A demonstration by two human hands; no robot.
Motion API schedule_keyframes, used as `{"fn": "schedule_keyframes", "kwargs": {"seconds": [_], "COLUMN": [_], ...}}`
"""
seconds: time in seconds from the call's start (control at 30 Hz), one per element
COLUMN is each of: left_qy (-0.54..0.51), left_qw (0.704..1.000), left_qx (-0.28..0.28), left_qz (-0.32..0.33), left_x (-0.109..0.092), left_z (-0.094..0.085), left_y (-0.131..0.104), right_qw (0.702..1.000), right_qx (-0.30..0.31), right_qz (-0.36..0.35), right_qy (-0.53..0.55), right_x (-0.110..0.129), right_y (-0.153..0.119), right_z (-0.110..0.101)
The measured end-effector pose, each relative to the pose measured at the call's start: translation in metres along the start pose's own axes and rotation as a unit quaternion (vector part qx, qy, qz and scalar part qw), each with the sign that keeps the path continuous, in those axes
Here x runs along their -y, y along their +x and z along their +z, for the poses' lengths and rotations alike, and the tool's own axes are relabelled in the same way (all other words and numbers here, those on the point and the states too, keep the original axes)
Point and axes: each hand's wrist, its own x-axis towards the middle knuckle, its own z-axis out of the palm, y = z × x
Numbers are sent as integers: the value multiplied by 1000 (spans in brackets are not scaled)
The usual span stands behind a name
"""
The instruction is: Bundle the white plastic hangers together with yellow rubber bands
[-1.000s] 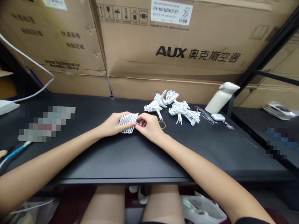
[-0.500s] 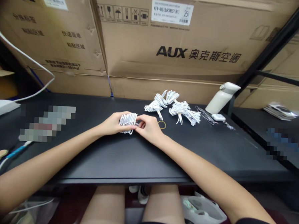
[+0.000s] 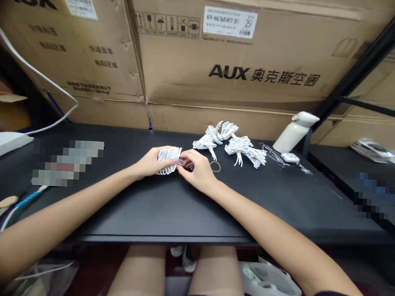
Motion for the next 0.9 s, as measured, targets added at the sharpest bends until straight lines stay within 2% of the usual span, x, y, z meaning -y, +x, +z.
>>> {"fn": "schedule_keyframes", "kwargs": {"seconds": [0.13, 0.37, 0.9], "left_qy": [-22, -22, -46], "left_qw": [999, 1000, 998], "left_qx": [-10, 1, 37], "left_qz": [-23, -4, -3], "left_x": [-2, 0, 1], "left_z": [0, -1, 0], "left_y": [-1, -1, -2], "right_qw": [1000, 999, 995], "right_qx": [-1, 20, 38], "right_qz": [-9, -28, -73], "right_qy": [4, -26, -53], "right_x": [0, -7, -3], "right_y": [1, 3, 2], "right_z": [-2, -7, -6]}}
